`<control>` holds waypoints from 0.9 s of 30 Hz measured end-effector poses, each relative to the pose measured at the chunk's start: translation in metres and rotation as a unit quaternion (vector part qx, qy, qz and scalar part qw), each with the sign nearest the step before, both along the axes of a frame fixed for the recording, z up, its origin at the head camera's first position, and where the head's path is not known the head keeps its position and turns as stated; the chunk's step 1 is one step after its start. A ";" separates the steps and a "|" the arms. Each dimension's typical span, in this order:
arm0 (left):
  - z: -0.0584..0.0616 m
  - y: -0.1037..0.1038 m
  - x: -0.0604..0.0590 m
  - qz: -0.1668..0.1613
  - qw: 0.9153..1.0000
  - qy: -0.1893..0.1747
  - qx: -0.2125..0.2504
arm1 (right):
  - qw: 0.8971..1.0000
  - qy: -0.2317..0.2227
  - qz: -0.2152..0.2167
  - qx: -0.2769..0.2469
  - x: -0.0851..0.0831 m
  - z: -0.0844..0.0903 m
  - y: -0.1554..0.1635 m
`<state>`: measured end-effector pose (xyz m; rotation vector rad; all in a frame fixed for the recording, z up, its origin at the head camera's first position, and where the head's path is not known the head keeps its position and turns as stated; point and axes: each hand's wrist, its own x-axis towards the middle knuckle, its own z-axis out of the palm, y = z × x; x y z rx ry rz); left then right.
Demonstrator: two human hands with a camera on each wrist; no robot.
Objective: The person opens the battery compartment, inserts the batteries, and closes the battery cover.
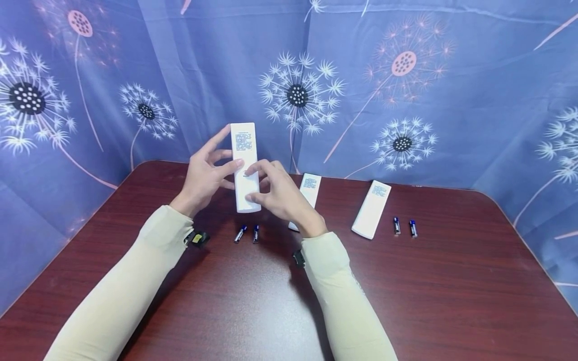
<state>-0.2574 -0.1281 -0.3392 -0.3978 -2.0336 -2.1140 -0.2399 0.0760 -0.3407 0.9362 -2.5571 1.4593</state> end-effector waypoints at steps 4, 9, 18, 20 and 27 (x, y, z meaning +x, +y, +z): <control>0.000 -0.001 0.000 0.001 1.000 0.002 -0.002 | 1.000 -0.001 0.001 -0.001 0.001 0.001 -0.001; 0.001 -0.001 0.001 0.004 1.000 0.006 -0.002 | 1.000 0.007 -0.013 -0.006 0.001 0.001 -0.004; 0.000 -0.003 -0.001 0.013 1.000 -0.002 -0.007 | 0.999 0.042 -0.026 -0.015 0.003 0.004 -0.005; 0.000 -0.004 -0.001 0.014 1.000 -0.007 -0.006 | 0.998 0.049 -0.021 -0.019 0.003 0.003 -0.005; 0.001 -0.005 -0.003 0.015 1.000 -0.013 0.001 | 0.998 0.048 -0.009 -0.044 0.001 0.002 -0.004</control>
